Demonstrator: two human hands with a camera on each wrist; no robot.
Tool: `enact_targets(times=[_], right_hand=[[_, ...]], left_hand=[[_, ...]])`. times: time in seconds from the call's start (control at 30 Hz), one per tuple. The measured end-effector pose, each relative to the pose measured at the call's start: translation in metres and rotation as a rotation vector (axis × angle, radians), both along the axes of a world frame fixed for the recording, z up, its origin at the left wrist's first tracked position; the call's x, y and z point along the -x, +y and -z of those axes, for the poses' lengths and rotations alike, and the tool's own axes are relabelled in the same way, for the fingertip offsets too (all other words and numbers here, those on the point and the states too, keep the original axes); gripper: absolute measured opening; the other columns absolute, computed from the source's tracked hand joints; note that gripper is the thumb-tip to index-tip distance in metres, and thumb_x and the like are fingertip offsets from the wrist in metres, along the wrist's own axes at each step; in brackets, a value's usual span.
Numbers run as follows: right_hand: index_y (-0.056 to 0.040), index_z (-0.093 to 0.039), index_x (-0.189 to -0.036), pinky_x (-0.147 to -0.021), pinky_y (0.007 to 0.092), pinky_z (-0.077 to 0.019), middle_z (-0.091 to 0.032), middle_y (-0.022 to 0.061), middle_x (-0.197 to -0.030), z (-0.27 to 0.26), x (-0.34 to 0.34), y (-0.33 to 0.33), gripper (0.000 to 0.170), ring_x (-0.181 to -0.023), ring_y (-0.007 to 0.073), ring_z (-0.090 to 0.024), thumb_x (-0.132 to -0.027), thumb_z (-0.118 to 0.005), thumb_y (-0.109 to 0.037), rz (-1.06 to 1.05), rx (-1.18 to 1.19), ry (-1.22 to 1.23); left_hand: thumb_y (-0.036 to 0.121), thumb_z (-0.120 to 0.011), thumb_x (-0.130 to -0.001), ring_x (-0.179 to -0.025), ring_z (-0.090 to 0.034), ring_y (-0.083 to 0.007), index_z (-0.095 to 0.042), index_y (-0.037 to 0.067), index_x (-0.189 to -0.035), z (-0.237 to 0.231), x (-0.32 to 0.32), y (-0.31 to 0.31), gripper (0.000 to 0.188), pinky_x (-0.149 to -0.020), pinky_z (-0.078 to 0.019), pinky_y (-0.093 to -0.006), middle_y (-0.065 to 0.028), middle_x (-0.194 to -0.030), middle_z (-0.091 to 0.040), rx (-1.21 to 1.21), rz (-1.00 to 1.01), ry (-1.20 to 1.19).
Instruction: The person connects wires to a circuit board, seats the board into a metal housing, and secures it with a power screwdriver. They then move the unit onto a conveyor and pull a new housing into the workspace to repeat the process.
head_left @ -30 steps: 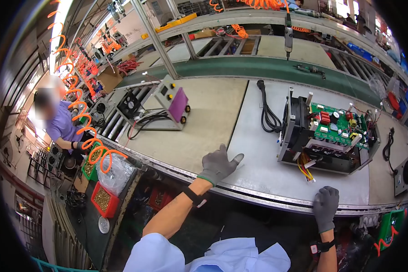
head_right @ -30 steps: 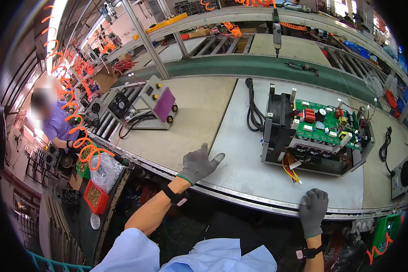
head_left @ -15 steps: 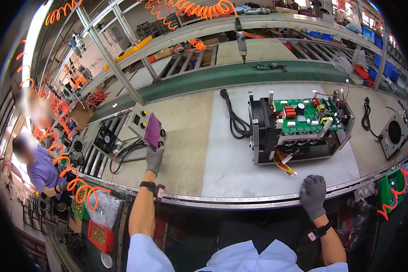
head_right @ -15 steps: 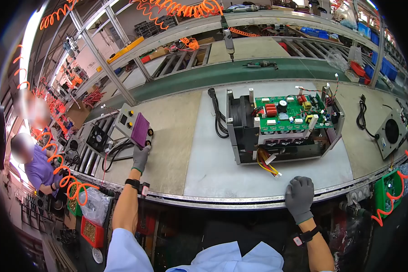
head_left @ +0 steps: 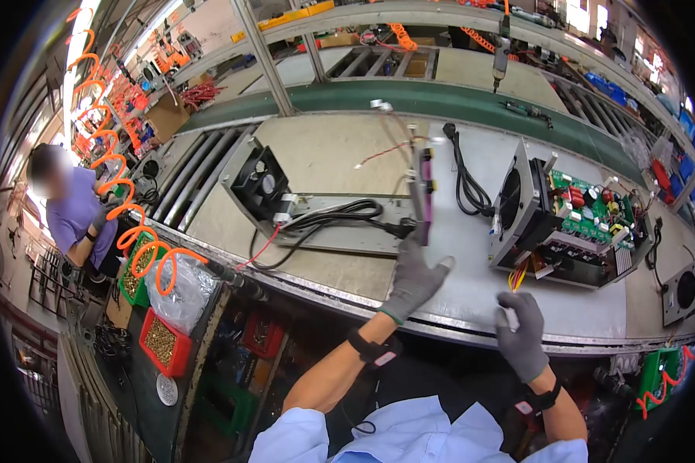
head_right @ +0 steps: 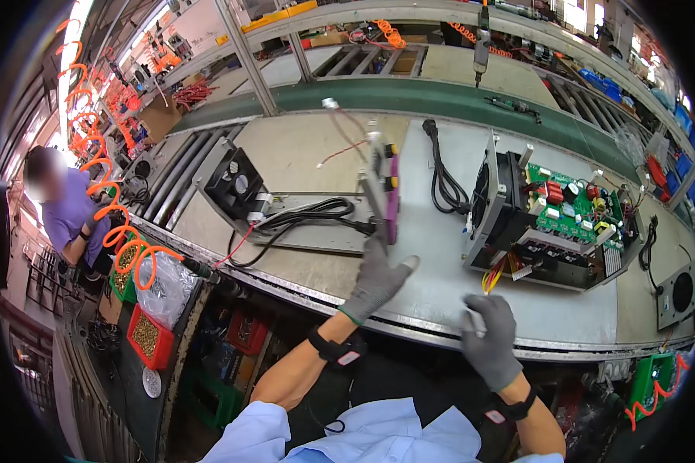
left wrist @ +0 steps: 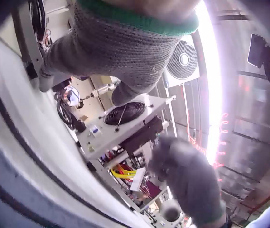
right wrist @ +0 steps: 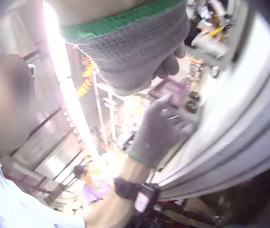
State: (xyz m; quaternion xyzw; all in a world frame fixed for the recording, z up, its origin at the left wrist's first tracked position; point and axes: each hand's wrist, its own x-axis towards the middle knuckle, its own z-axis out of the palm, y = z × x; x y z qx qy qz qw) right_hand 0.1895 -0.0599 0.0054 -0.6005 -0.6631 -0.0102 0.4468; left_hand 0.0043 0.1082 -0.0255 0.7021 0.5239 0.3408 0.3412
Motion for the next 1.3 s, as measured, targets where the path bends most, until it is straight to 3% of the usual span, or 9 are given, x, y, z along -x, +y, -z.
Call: enact_targets(times=[0.07,0.17,0.3,0.4,0.5,0.8,1.03,1.17,1.3], right_hand=[[-0.0064,-0.065,-0.103,-0.074,0.0433,-0.0495,-0.065,0.0117,-0.090,-0.050,0.045,0.021,0.027,-0.085,0.0335,-0.063,-0.078,-0.073,-0.002,-0.097,-0.046,-0.097],[-0.0100,-0.067,-0.102,-0.074,0.0401,-0.0493,-0.065,0.0086,-0.091,-0.106,0.088,0.029,0.026,-0.086,0.0294,-0.063,-0.077,-0.074,-0.007,-0.436,-0.028,-0.115],[-0.0132,-0.067,-0.099,-0.075,0.0359,-0.0491,-0.064,0.0024,-0.090,-0.166,0.118,0.012,0.018,-0.084,0.0219,-0.062,-0.081,-0.066,-0.015,-0.879,0.004,-0.221],[-0.0151,-0.069,-0.099,-0.078,0.0326,-0.0503,-0.062,0.0000,-0.092,-0.183,0.140,-0.016,0.024,-0.087,0.0199,-0.063,-0.075,-0.067,-0.018,-0.917,-0.077,-0.424],[-0.0103,-0.059,-0.066,-0.070,0.0318,-0.0469,-0.057,0.0006,-0.070,-0.185,0.144,-0.024,0.014,-0.069,0.0190,-0.056,-0.067,-0.066,-0.022,-1.013,-0.085,0.071],[-0.0043,-0.071,-0.089,-0.077,0.0354,-0.0557,-0.061,0.0038,-0.083,-0.159,0.143,-0.030,0.033,-0.073,0.0194,-0.058,-0.063,-0.073,-0.025,-0.591,-0.502,0.142],[-0.0153,-0.072,-0.107,-0.070,0.0349,-0.0501,-0.059,-0.0036,-0.083,-0.160,0.075,0.001,0.043,-0.075,0.0167,-0.060,-0.064,-0.068,-0.014,-0.768,-0.027,-0.338],[-0.0092,-0.065,-0.114,-0.073,0.0432,-0.0500,-0.066,0.0090,-0.091,-0.102,0.050,0.049,0.036,-0.084,0.0310,-0.065,-0.080,-0.073,-0.014,-0.518,0.409,-0.458],[-0.0073,-0.062,-0.118,-0.077,0.0425,-0.0512,-0.064,0.0112,-0.101,-0.053,0.050,0.070,0.038,-0.093,0.0298,-0.064,-0.082,-0.072,-0.015,-0.451,0.382,-0.436]], left_hand=[[0.035,-0.078,-0.081,-0.130,-0.050,-0.0433,-0.030,-0.005,-0.150,-0.015,0.002,-0.020,0.093,-0.110,-0.0420,-0.0513,-0.0281,-0.136,-0.048,0.136,0.184,-0.049],[0.026,-0.075,-0.084,-0.133,-0.049,-0.0452,-0.031,-0.006,-0.151,0.009,0.040,-0.023,0.086,-0.112,-0.0405,-0.0519,-0.0289,-0.140,-0.047,-0.178,0.327,-0.160],[0.006,-0.064,-0.083,-0.125,-0.057,-0.0427,-0.049,-0.004,-0.140,0.015,0.118,0.044,0.059,-0.108,-0.0442,-0.0494,-0.0266,-0.133,-0.058,-0.767,-0.082,0.303],[0.012,-0.069,-0.081,-0.123,-0.053,-0.0455,-0.040,-0.002,-0.144,0.003,0.165,0.092,0.071,-0.107,-0.0428,-0.0531,-0.0273,-0.135,-0.054,-0.732,-0.152,0.646],[0.021,-0.075,-0.082,-0.118,-0.059,-0.0388,-0.054,0.006,-0.135,-0.005,0.169,0.106,0.058,-0.111,-0.0375,-0.0491,-0.0195,-0.125,-0.062,-0.539,-0.062,0.867],[0.023,-0.078,-0.082,-0.103,-0.059,-0.0363,-0.069,0.011,-0.121,0.018,0.198,0.072,0.043,-0.104,-0.0400,-0.0516,-0.0136,-0.101,-0.064,-0.703,-0.108,0.635],[0.006,-0.071,-0.087,-0.108,-0.058,-0.0364,-0.067,0.005,-0.121,0.024,0.217,0.050,0.035,-0.095,-0.0498,-0.0453,-0.0159,-0.111,-0.061,-0.804,-0.104,0.347],[0.004,-0.060,-0.092,-0.117,-0.057,-0.0393,-0.065,0.002,-0.122,0.019,0.211,0.038,0.031,-0.100,-0.0483,-0.0461,-0.0211,-0.123,-0.059,-0.812,-0.220,0.295],[0.021,-0.051,-0.101,-0.112,-0.059,-0.0362,-0.059,-0.007,-0.129,0.015,0.230,0.017,0.040,-0.097,-0.0477,-0.0440,-0.0259,-0.124,-0.059,-0.631,-0.532,0.136]])
